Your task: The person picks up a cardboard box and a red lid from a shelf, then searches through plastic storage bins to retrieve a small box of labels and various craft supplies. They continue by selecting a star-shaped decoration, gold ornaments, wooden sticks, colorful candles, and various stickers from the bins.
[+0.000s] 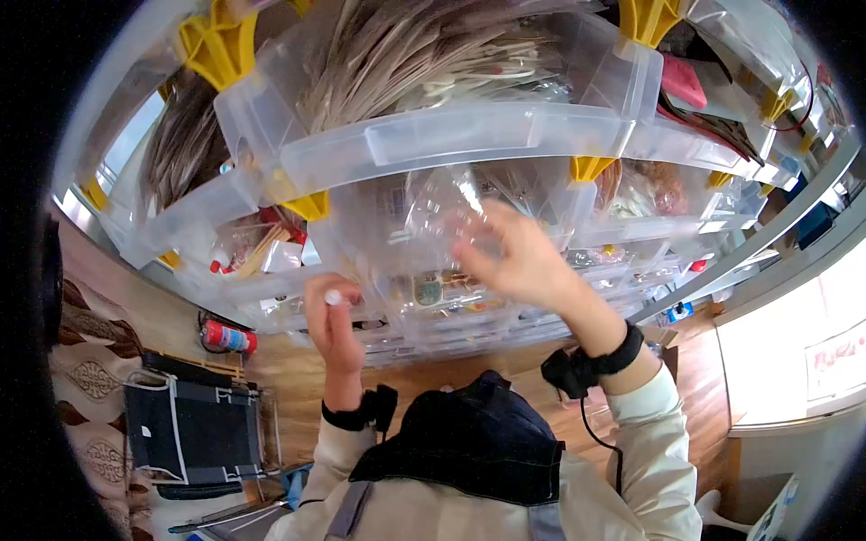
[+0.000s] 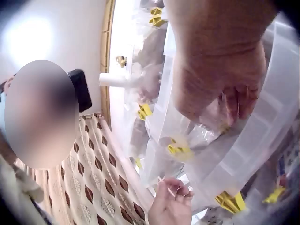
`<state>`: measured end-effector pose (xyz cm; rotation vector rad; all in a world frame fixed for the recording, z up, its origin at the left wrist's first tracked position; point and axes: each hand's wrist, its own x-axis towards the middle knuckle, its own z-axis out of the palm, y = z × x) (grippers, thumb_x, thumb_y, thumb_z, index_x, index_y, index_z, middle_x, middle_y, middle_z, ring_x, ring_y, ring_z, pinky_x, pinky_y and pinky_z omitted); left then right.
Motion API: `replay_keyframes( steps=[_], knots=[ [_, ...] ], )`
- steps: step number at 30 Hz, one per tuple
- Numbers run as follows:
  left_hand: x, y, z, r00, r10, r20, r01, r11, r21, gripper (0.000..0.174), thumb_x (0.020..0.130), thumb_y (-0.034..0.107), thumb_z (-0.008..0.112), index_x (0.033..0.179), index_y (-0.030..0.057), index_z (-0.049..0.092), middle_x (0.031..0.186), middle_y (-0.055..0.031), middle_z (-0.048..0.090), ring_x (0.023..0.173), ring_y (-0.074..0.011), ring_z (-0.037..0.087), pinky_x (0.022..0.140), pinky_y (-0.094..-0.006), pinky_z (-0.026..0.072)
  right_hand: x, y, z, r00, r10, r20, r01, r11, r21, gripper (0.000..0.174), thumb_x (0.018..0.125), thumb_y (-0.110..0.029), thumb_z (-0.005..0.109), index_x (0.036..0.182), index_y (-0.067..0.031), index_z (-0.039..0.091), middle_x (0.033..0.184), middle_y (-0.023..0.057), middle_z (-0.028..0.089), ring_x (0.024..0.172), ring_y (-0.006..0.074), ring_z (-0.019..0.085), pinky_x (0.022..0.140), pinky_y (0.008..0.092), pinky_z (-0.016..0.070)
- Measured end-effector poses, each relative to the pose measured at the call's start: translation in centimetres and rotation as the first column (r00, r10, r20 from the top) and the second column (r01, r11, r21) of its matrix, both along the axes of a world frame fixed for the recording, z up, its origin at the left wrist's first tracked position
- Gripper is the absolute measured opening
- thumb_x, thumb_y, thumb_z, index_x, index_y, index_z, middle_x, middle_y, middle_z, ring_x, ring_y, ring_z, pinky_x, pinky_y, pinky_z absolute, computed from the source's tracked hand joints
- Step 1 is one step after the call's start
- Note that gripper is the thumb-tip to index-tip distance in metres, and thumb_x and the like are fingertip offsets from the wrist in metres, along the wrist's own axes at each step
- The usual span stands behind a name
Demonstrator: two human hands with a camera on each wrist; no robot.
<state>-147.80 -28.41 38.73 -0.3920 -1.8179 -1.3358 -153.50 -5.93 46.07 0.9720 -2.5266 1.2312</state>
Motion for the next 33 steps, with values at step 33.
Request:
replay_keyframes(
  steps=[33],
  knots=[
    [3.3, -2.5, -2.5, 0.694, -0.685, 0.22, 0.231, 0.502, 0.833, 0.021, 0.067, 0.009, 0.045, 0.088, 0.0047, 0.042, 0.075, -0.0024, 0.04, 0.061, -0.0098, 0.035, 0.055, -0.0223, 0.028, 6.6, 9.2, -9.6, 0.957, -0.23, -0.176, 0.267, 0.936, 0.228, 0.015, 0.058, 0.0, 0.054, 0.073, -0.0056, 0.055, 0.067, 0.0083, 0.055, 0.061, 0.0283, 0.055, 0.056, 0.0365, 0.0458]
  ],
)
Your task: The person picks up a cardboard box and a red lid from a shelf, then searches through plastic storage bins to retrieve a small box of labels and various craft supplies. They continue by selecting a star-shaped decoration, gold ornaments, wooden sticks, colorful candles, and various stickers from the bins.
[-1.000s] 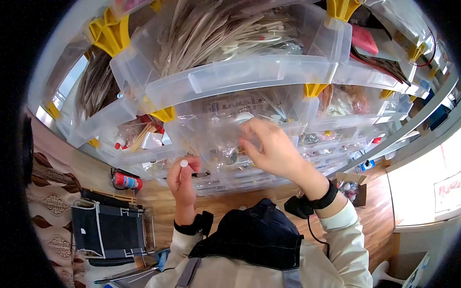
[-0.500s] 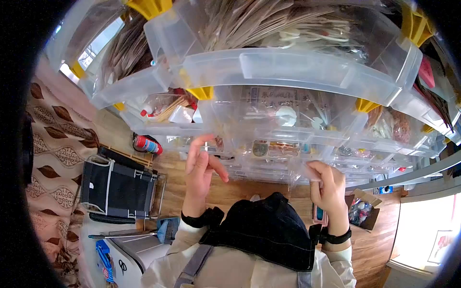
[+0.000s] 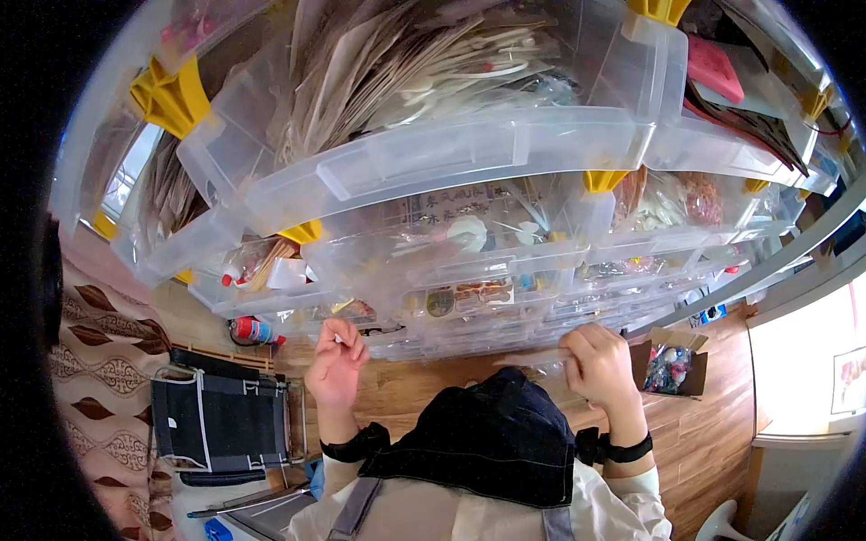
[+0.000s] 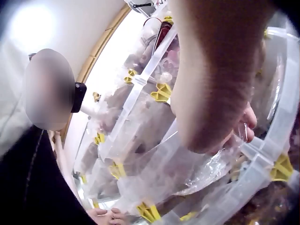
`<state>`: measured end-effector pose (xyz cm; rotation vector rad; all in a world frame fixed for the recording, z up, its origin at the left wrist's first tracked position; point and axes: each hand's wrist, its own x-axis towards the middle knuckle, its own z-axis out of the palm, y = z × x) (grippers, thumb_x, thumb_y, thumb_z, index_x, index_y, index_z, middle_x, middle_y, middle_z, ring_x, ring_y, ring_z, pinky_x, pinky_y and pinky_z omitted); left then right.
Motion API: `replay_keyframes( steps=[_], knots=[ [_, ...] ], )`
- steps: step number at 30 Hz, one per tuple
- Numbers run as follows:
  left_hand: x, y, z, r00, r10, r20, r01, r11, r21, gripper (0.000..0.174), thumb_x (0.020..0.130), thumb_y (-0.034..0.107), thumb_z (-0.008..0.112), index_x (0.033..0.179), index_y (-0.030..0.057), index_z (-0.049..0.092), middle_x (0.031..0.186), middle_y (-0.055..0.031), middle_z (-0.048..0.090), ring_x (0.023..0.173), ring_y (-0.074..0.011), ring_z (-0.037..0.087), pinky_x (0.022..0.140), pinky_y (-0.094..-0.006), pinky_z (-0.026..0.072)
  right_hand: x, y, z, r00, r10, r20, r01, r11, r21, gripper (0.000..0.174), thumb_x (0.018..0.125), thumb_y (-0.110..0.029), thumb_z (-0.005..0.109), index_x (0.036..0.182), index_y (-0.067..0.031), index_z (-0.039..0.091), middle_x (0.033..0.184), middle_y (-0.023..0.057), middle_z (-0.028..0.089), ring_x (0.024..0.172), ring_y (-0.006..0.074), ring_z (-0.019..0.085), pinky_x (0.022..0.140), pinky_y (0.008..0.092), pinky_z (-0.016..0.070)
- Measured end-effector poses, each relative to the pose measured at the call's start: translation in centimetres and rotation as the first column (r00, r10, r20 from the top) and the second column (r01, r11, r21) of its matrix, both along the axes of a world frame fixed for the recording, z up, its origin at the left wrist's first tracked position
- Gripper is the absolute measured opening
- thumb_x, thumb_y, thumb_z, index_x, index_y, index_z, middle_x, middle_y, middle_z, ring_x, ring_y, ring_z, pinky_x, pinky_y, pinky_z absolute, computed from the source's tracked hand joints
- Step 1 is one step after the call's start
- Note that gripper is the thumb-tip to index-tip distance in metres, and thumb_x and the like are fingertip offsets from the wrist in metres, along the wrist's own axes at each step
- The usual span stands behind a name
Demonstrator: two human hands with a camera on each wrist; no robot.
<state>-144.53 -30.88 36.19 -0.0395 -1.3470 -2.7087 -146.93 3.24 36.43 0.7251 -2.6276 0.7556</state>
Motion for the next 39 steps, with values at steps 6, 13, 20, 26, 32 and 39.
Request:
replay_keyframes(
  steps=[6, 13, 20, 26, 32, 39],
  knots=[
    [-0.7, -0.6, 0.3, 0.993, -0.105, 0.043, 0.113, 0.964, -0.243, 0.021, 0.075, 0.015, 0.041, 0.088, 0.0, 0.05, 0.066, -0.0018, 0.043, 0.057, -0.0076, 0.034, 0.051, -0.0207, 0.0258, 1.5, 3.1, -2.3, 0.982, -0.15, 0.113, 0.135, 0.983, 0.128, 0.011, 0.058, -0.002, 0.055, 0.069, -0.0058, 0.055, 0.064, 0.0111, 0.054, 0.063, 0.0305, 0.055, 0.057, 0.0372, 0.0454],
    [-2.3, 1.7, 3.0, 0.99, -0.125, 0.071, 0.143, 0.918, -0.369, 0.048, 0.091, 0.04, 0.032, 0.086, -0.0017, 0.056, 0.063, -0.007, 0.055, 0.046, -0.006, 0.036, 0.043, -0.0177, 0.0208, 4.1, 6.5, -6.2, 0.86, -0.359, 0.363, 0.205, 0.894, 0.398, 0.035, 0.062, -0.008, 0.057, 0.097, -0.0062, 0.053, 0.1, 0.015, 0.057, 0.103, 0.0329, 0.047, 0.094, 0.0482, 0.0319],
    [-4.3, 3.3, 5.4, 0.994, 0.004, 0.113, 0.077, 0.712, -0.698, 0.043, 0.091, 0.032, 0.035, 0.079, -0.0013, 0.059, 0.057, -0.0086, 0.058, 0.039, -0.0043, 0.034, 0.039, -0.0171, 0.0192, 6.2, 8.5, -9.7, 0.574, -0.538, 0.618, 0.341, 0.843, 0.417, 0.035, 0.075, -0.017, 0.058, 0.107, -0.003, 0.052, 0.097, 0.0181, 0.059, 0.094, 0.0342, 0.055, 0.081, 0.0411, 0.0433],
    [-2.6, 3.6, 5.7, 0.991, 0.131, -0.005, -0.112, 0.829, -0.547, 0.026, 0.091, 0.017, 0.041, 0.083, 0.0009, 0.059, 0.061, -0.0033, 0.055, 0.046, -0.0039, 0.038, 0.045, -0.017, 0.0263, 3.2, 4.6, -3.5, 0.966, -0.227, 0.124, 0.22, 0.973, 0.071, 0.025, 0.071, -0.003, 0.055, 0.095, -0.0046, 0.059, 0.079, 0.0146, 0.06, 0.073, 0.0317, 0.057, 0.067, 0.0396, 0.0451],
    [-1.7, 2.2, 5.5, 1.0, -0.012, -0.008, 0.004, 0.765, -0.644, 0.019, 0.09, 0.013, 0.042, 0.085, 0.0003, 0.056, 0.069, -0.003, 0.053, 0.062, -0.009, 0.05, 0.06, -0.0212, 0.0375, -1.2, -1.6, 7.5, 0.938, 0.121, -0.324, -0.183, 0.969, -0.169, 0.034, 0.062, 0.007, 0.054, 0.094, -0.0022, 0.059, 0.075, 0.0116, 0.059, 0.067, 0.0297, 0.056, 0.063, 0.0352, 0.0463],
    [0.3, 2.5, 2.4, 0.997, -0.071, -0.01, 0.056, 0.85, -0.523, 0.019, 0.089, 0.015, 0.044, 0.094, -0.0002, 0.055, 0.082, -0.0042, 0.054, 0.079, -0.0116, 0.05, 0.076, -0.024, 0.0369, -13.4, -9.4, 9.2, 0.931, 0.027, -0.364, 0.147, 0.886, 0.441, 0.027, 0.069, -0.002, 0.053, 0.095, -0.0004, 0.059, 0.091, 0.0183, 0.058, 0.088, 0.0343, 0.056, 0.072, 0.0392, 0.0468]
  ],
)
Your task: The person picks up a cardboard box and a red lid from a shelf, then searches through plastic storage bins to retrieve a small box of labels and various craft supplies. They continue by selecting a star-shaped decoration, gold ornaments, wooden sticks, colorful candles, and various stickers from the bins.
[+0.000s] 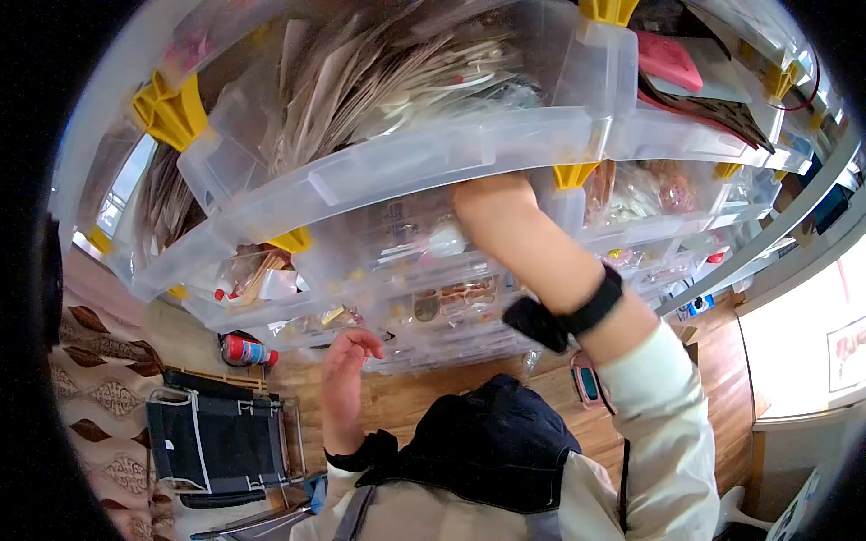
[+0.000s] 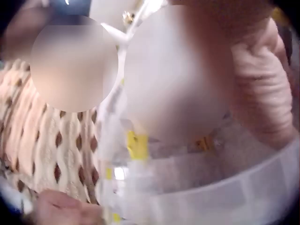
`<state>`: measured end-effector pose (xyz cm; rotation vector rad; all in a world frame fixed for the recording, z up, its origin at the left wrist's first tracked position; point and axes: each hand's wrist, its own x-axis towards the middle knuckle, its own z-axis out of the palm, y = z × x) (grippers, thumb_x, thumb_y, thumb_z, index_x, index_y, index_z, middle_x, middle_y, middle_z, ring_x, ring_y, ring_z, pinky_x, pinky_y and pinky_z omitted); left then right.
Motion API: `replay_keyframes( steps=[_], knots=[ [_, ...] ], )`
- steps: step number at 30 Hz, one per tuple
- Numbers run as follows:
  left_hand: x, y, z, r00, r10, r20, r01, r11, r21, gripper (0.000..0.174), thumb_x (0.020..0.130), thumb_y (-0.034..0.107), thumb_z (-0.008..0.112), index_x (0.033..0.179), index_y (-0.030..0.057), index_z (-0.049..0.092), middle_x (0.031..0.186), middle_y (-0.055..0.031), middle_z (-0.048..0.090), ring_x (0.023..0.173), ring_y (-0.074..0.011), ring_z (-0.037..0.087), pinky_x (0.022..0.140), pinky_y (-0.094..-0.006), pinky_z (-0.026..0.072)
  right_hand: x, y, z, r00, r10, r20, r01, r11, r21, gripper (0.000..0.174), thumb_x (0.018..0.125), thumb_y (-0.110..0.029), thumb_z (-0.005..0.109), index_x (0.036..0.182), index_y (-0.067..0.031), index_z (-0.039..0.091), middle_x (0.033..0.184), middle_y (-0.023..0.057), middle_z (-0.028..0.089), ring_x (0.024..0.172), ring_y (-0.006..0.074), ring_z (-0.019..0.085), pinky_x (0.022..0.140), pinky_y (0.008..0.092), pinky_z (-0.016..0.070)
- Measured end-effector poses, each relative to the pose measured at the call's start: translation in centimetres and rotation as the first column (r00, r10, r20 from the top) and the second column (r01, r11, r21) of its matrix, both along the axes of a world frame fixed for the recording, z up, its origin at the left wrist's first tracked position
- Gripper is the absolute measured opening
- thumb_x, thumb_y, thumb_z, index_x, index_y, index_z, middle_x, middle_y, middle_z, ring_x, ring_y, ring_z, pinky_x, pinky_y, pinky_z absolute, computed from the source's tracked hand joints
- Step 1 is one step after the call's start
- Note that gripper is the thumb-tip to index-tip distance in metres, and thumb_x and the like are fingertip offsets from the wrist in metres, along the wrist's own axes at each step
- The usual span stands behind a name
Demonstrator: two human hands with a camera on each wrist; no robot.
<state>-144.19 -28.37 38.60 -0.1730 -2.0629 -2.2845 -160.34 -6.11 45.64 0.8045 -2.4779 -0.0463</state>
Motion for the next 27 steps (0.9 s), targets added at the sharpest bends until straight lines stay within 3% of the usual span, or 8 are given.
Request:
replay_keyframes(
  steps=[2, 8, 11, 14, 21, 23, 24, 27],
  knots=[
    [0.6, -0.3, -0.4, 1.0, -0.017, 0.003, 0.017, 0.999, 0.04, 0.021, 0.088, 0.016, 0.044, 0.098, 0.0002, 0.053, 0.086, -0.0048, 0.055, 0.082, -0.0116, 0.049, 0.079, -0.0245, 0.0357, -3.1, -0.5, -2.1, 0.984, 0.027, -0.178, -0.014, 0.997, 0.074, 0.027, 0.069, -0.006, 0.053, 0.096, -0.0012, 0.059, 0.091, 0.0182, 0.059, 0.089, 0.0349, 0.056, 0.074, 0.0395, 0.0468],
    [2.1, -1.8, -1.3, 0.993, -0.085, 0.076, 0.082, 0.996, 0.034, 0.031, 0.087, 0.024, 0.047, 0.108, 0.0021, 0.05, 0.094, -0.0069, 0.057, 0.091, -0.0126, 0.05, 0.083, -0.0251, 0.0337, -1.1, 0.3, -0.7, 0.983, 0.054, 0.177, -0.013, 0.974, -0.227, 0.022, 0.08, -0.017, 0.053, 0.096, -0.0024, 0.058, 0.086, 0.0152, 0.059, 0.08, 0.0288, 0.058, 0.071, 0.04, 0.0466],
    [1.6, -0.6, 0.1, 0.981, -0.129, 0.147, 0.12, 0.99, 0.071, 0.045, 0.086, 0.036, 0.049, 0.117, 0.0034, 0.047, 0.099, -0.007, 0.058, 0.091, -0.0117, 0.048, 0.081, -0.0251, 0.0335, 4.5, 1.1, 1.7, 0.609, 0.515, 0.604, 0.205, 0.634, -0.746, 0.021, 0.086, -0.023, 0.056, 0.078, -0.0033, 0.057, 0.059, 0.0013, 0.053, 0.054, 0.0113, 0.05, 0.052, 0.0235, 0.0394],
    [-0.4, 2.0, 1.4, 0.975, -0.203, -0.092, 0.209, 0.976, 0.06, 0.063, 0.083, 0.052, 0.049, 0.123, 0.004, 0.044, 0.102, -0.0063, 0.058, 0.085, -0.0094, 0.044, 0.076, -0.0238, 0.0336, 8.3, 0.4, 1.1, 0.439, 0.774, 0.456, 0.404, 0.283, -0.87, 0.024, 0.088, -0.027, 0.053, 0.077, -0.0057, 0.055, 0.057, -0.0044, 0.046, 0.052, 0.0031, 0.044, 0.047, 0.0173, 0.0339],
    [-2.9, 3.6, 2.1, 0.932, -0.361, -0.029, 0.36, 0.918, 0.167, 0.084, 0.074, 0.068, 0.048, 0.128, 0.0042, 0.04, 0.102, -0.0031, 0.06, 0.074, -0.0087, 0.038, 0.066, -0.0191, 0.0313, 9.2, 0.8, -1.5, 0.354, 0.673, 0.65, 0.571, 0.394, -0.72, 0.023, 0.089, -0.023, 0.053, 0.079, -0.0028, 0.057, 0.057, -0.0031, 0.049, 0.045, 0.0049, 0.041, 0.042, 0.0198, 0.0333],
    [-3.0, 3.8, 2.1, 0.911, -0.412, 0.022, 0.392, 0.882, 0.263, 0.07, 0.078, 0.057, 0.054, 0.122, 0.0029, 0.048, 0.099, -0.003, 0.061, 0.07, -0.008, 0.044, 0.065, -0.0188, 0.0337, 9.8, 0.1, -2.4, 0.662, 0.466, 0.587, 0.275, 0.577, -0.769, 0.021, 0.088, -0.02, 0.053, 0.082, -0.001, 0.06, 0.057, -0.0003, 0.052, 0.046, 0.0062, 0.043, 0.043, 0.0216, 0.0348],
    [-2.9, 3.9, 2.2, 0.91, -0.414, 0.022, 0.394, 0.881, 0.263, 0.07, 0.078, 0.057, 0.054, 0.122, 0.0029, 0.048, 0.099, -0.003, 0.061, 0.07, -0.008, 0.044, 0.065, -0.0188, 0.0337, 10.2, -0.5, -1.7, 0.742, 0.383, 0.55, 0.226, 0.629, -0.744, 0.021, 0.08, -0.024, 0.06, 0.074, -0.0036, 0.059, 0.057, 0.0121, 0.053, 0.05, 0.0248, 0.054, 0.048, 0.0331, 0.0426],
    [-2.1, 3.7, 2.0, 0.961, -0.208, 0.181, 0.188, 0.974, 0.124, 0.045, 0.081, 0.034, 0.061, 0.112, 0.0013, 0.056, 0.091, -0.0054, 0.062, 0.068, -0.0087, 0.051, 0.066, -0.0205, 0.0377, 10.3, -0.6, -2.4, 0.746, 0.441, 0.5, 0.023, 0.733, -0.68, 0.016, 0.079, -0.022, 0.062, 0.076, -0.0063, 0.061, 0.06, 0.0116, 0.054, 0.053, 0.0279, 0.055, 0.049, 0.0344, 0.0431]
  ],
)
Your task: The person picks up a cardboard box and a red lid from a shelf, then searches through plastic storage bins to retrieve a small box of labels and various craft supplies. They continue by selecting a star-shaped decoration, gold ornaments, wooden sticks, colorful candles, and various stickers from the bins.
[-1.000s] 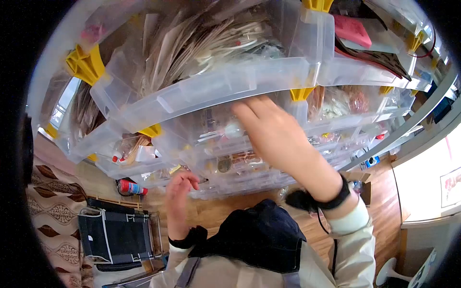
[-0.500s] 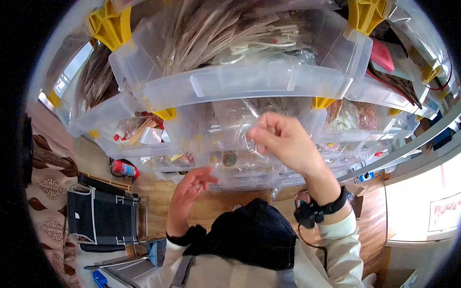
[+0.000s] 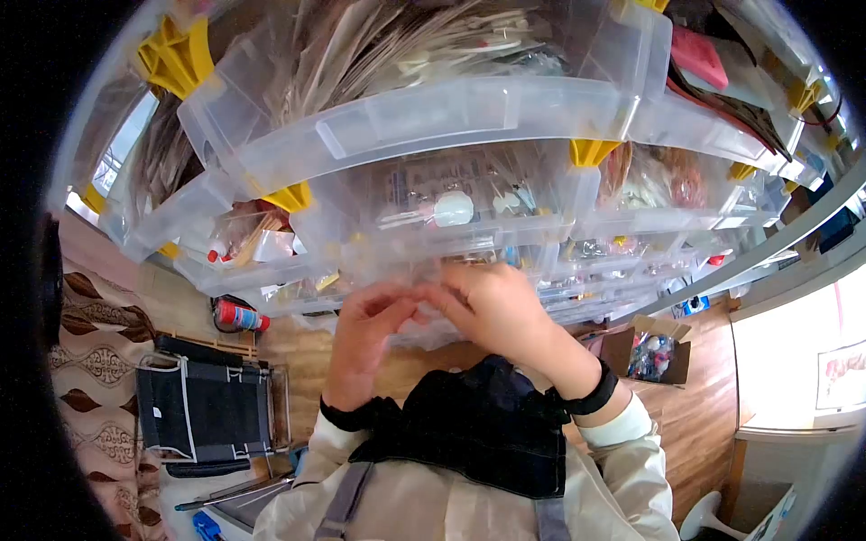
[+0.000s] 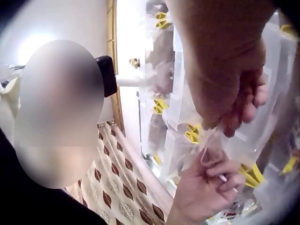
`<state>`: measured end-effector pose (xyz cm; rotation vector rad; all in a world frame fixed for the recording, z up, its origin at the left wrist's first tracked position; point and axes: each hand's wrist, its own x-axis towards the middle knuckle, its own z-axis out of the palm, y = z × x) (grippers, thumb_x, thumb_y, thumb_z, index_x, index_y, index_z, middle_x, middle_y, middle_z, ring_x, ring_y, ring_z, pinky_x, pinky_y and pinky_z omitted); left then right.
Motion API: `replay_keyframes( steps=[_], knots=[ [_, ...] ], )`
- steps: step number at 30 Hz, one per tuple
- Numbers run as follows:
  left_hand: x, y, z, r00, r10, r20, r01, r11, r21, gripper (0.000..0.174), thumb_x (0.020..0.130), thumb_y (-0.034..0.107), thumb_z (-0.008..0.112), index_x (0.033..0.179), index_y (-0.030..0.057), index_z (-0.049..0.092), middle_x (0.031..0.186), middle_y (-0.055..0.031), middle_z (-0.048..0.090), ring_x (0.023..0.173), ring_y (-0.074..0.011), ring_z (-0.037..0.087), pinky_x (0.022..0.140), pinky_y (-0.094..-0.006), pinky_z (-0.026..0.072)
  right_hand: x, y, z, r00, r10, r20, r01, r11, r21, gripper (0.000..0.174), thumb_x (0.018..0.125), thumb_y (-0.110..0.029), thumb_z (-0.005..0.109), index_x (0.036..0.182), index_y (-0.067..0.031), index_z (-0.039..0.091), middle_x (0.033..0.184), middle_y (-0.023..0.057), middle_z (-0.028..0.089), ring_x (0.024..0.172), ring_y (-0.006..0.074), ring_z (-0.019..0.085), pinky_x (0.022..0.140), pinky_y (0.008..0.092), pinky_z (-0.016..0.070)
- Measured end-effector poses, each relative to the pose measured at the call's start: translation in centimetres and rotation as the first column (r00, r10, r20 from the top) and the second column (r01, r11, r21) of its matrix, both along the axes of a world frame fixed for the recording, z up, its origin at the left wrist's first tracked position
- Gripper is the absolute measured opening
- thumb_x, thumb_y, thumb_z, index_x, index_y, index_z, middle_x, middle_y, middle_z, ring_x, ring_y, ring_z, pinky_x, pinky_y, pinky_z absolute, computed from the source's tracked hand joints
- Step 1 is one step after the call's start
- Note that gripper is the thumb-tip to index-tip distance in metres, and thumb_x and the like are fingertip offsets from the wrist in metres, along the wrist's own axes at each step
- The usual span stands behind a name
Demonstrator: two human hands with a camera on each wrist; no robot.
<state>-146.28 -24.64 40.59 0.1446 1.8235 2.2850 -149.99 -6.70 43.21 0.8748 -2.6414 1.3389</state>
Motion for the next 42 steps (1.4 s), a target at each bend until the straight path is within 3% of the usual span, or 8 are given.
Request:
replay_keyframes(
  steps=[6, 9, 11, 14, 20, 28, 38, 42],
  knots=[
    [1.8, -6.6, -3.0, 0.917, 0.383, -0.111, -0.367, 0.92, 0.14, 0.006, 0.078, 0.007, 0.057, 0.081, 0.0019, 0.058, 0.069, -0.0065, 0.058, 0.062, -0.012, 0.054, 0.057, -0.0235, 0.043, -3.5, 0.7, 5.8, 0.961, 0.084, -0.263, -0.095, 0.995, -0.028, 0.021, 0.077, -0.021, 0.062, 0.084, -0.0014, 0.058, 0.07, 0.015, 0.059, 0.068, 0.0317, 0.058, 0.062, 0.0385, 0.0453],
    [1.4, -8.2, -4.1, 0.847, 0.498, -0.188, -0.439, 0.853, 0.283, 0.012, 0.077, 0.01, 0.061, 0.073, 0.004, 0.051, 0.065, -0.0061, 0.056, 0.055, -0.0121, 0.052, 0.048, -0.0234, 0.041, -6.8, 0.2, 7.4, 0.963, 0.107, -0.246, -0.064, 0.982, 0.178, 0.022, 0.077, -0.021, 0.06, 0.085, -0.0008, 0.058, 0.071, 0.0153, 0.059, 0.068, 0.0319, 0.059, 0.063, 0.0381, 0.0462],
    [1.6, -7.7, -3.3, 0.784, 0.606, -0.133, -0.517, 0.756, 0.401, 0.017, 0.078, 0.016, 0.063, 0.076, 0.0047, 0.05, 0.062, -0.0064, 0.054, 0.051, -0.0111, 0.05, 0.043, -0.0221, 0.038, -8.6, -0.3, 6.5, 0.96, 0.146, -0.239, 0.025, 0.804, 0.593, 0.022, 0.079, -0.017, 0.057, 0.096, -0.0027, 0.058, 0.081, 0.0142, 0.06, 0.075, 0.0309, 0.059, 0.069, 0.0357, 0.0465],
    [0.2, -7.8, -3.5, 0.754, 0.578, -0.312, -0.462, 0.805, 0.373, 0.02, 0.08, 0.019, 0.063, 0.077, 0.0051, 0.049, 0.059, -0.0063, 0.052, 0.046, -0.0108, 0.046, 0.041, -0.0219, 0.0353, -10.9, -0.2, 4.9, 0.983, 0.136, -0.121, 0.01, 0.626, 0.78, 0.031, 0.079, -0.025, 0.059, 0.099, -0.0012, 0.056, 0.082, 0.0161, 0.06, 0.079, 0.0315, 0.059, 0.072, 0.0366, 0.0458],
    [-2.7, -8.6, -4.8, 0.715, 0.65, -0.257, -0.545, 0.749, 0.377, 0.024, 0.082, 0.023, 0.062, 0.077, 0.0043, 0.048, 0.055, -0.0065, 0.051, 0.037, -0.0101, 0.039, 0.033, -0.0222, 0.027, -13.8, -1.0, 0.4, 0.917, 0.37, -0.146, -0.225, 0.785, 0.577, 0.05, 0.069, -0.04, 0.069, 0.095, 0.0016, 0.059, 0.094, 0.0222, 0.059, 0.093, 0.0339, 0.056, 0.082, 0.0409, 0.043],
    [-3.0, -8.4, -4.3, 0.745, 0.56, -0.363, -0.413, 0.814, 0.409, 0.034, 0.08, 0.033, 0.064, 0.079, 0.0029, 0.048, 0.051, -0.0057, 0.048, 0.037, -0.0088, 0.039, 0.034, -0.0202, 0.0249, -12.6, -1.5, 2.0, 0.965, 0.066, 0.256, -0.226, 0.706, 0.671, 0.049, 0.066, -0.034, 0.072, 0.098, 0.0012, 0.058, 0.095, 0.02, 0.059, 0.093, 0.0347, 0.056, 0.081, 0.0392, 0.0437],
    [-3.0, -8.3, -3.1, 0.788, 0.54, -0.297, -0.455, 0.835, 0.31, 0.028, 0.083, 0.026, 0.061, 0.072, 0.0017, 0.05, 0.045, -0.0016, 0.042, 0.037, -0.0071, 0.037, 0.035, -0.0203, 0.0232, -11.8, -0.6, 2.5, 0.995, 0.099, 0.015, -0.088, 0.794, 0.601, 0.051, 0.066, -0.029, 0.072, 0.106, -0.0015, 0.054, 0.103, 0.0197, 0.056, 0.096, 0.0359, 0.054, 0.083, 0.0407, 0.0424],
    [-2.6, -7.8, -2.5, 0.783, 0.53, -0.324, -0.425, 0.838, 0.343, 0.026, 0.083, 0.022, 0.06, 0.07, 0.0022, 0.05, 0.047, -0.0007, 0.042, 0.037, -0.0064, 0.036, 0.035, -0.0209, 0.0256, -8.9, 1.7, 3.1, 0.907, 0.208, -0.367, -0.029, 0.899, 0.437, 0.03, 0.071, -0.014, 0.064, 0.099, -0.0051, 0.057, 0.093, 0.0162, 0.058, 0.087, 0.0352, 0.056, 0.074, 0.0411, 0.0453]
  ],
)
